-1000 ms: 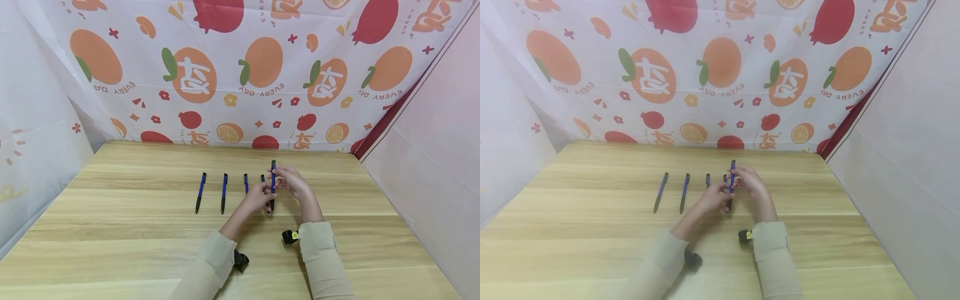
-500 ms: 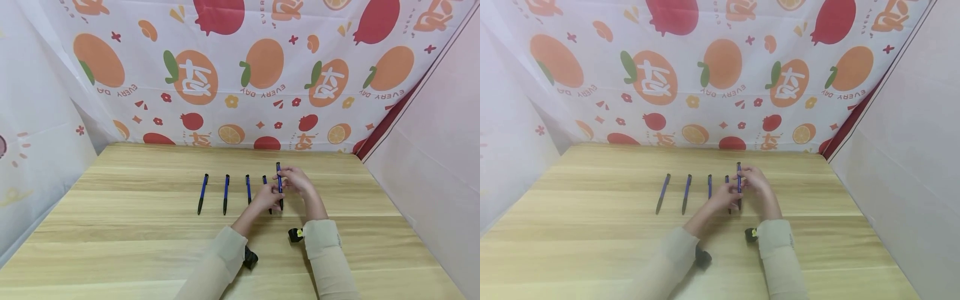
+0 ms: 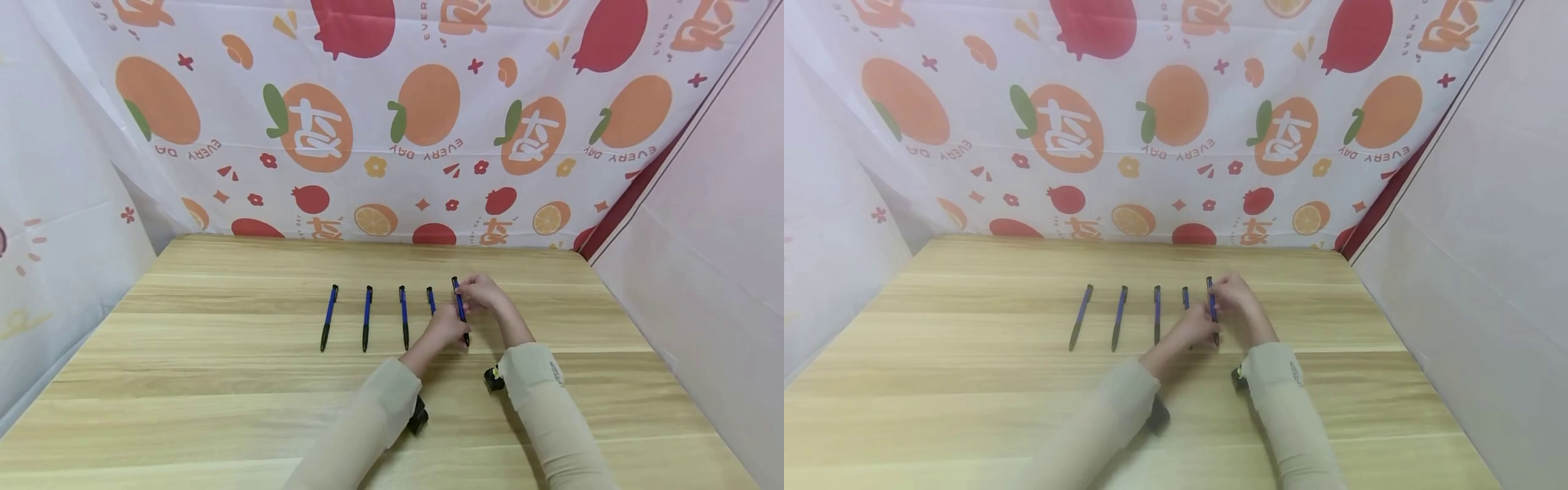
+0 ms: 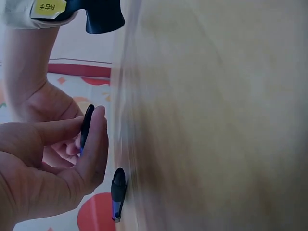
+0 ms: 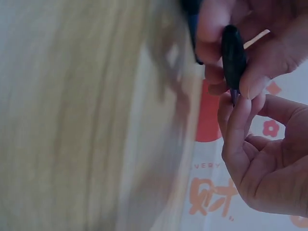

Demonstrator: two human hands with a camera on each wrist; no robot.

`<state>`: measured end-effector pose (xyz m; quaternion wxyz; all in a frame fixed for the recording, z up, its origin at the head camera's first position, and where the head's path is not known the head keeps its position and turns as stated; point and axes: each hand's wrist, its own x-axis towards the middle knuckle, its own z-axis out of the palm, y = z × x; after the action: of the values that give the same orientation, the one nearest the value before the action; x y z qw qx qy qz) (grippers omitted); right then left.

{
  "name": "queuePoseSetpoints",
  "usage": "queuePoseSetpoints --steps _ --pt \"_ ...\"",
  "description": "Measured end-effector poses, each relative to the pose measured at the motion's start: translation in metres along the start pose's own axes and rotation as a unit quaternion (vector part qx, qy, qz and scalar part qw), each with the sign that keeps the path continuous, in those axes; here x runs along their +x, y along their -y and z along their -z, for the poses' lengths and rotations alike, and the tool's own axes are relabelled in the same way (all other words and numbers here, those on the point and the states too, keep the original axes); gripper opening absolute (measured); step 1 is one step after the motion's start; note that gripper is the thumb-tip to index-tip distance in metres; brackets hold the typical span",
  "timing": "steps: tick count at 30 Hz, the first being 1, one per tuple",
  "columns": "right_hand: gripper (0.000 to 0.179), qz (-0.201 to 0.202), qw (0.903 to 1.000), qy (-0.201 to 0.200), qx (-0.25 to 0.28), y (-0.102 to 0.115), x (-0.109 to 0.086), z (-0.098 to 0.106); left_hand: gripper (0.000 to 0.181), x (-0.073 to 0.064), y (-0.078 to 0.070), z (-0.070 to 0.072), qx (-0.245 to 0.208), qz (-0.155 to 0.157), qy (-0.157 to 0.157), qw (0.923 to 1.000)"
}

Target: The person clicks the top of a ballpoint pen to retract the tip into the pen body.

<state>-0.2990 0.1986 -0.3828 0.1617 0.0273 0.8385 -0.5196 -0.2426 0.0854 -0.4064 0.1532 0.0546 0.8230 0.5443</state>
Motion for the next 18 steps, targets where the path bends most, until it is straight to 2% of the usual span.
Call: queuePoseSetpoints --steps 2,5,8,13,15,18 --pt "0.019 0.001 0.9999 -0.003 -0.016 -0.003 0.002 -0.001 0.016 0.0 0.0 -0.001 0.025 0.003 -0.004 0.9997" --pt "0.02 -0.004 0.9996 -0.007 -0.028 -0.007 0.005 -0.004 0.007 0.001 -0.001 -0.003 0.089 0.002 -0.011 0.996" --pt "0.022 -0.005 0.999 -0.012 -0.042 -0.01 0.009 -0.006 0.008 0.001 -0.002 -0.006 0.167 -0.015 -0.027 0.9855" --pt "0.022 0.004 0.9963 -0.021 -0.083 -0.012 0.013 -0.009 0.032 0.003 -0.005 -0.01 0.279 -0.041 -0.038 0.9587" --pt "0.021 0.009 0.9943 -0.025 -0.103 -0.011 0.013 -0.009 0.043 0.003 -0.007 -0.011 0.297 -0.038 -0.03 0.9535" --pt "0.018 0.01 0.991 -0.031 -0.13 -0.01 0.012 -0.01 0.054 0.004 -0.008 -0.013 0.304 -0.023 -0.025 0.952"
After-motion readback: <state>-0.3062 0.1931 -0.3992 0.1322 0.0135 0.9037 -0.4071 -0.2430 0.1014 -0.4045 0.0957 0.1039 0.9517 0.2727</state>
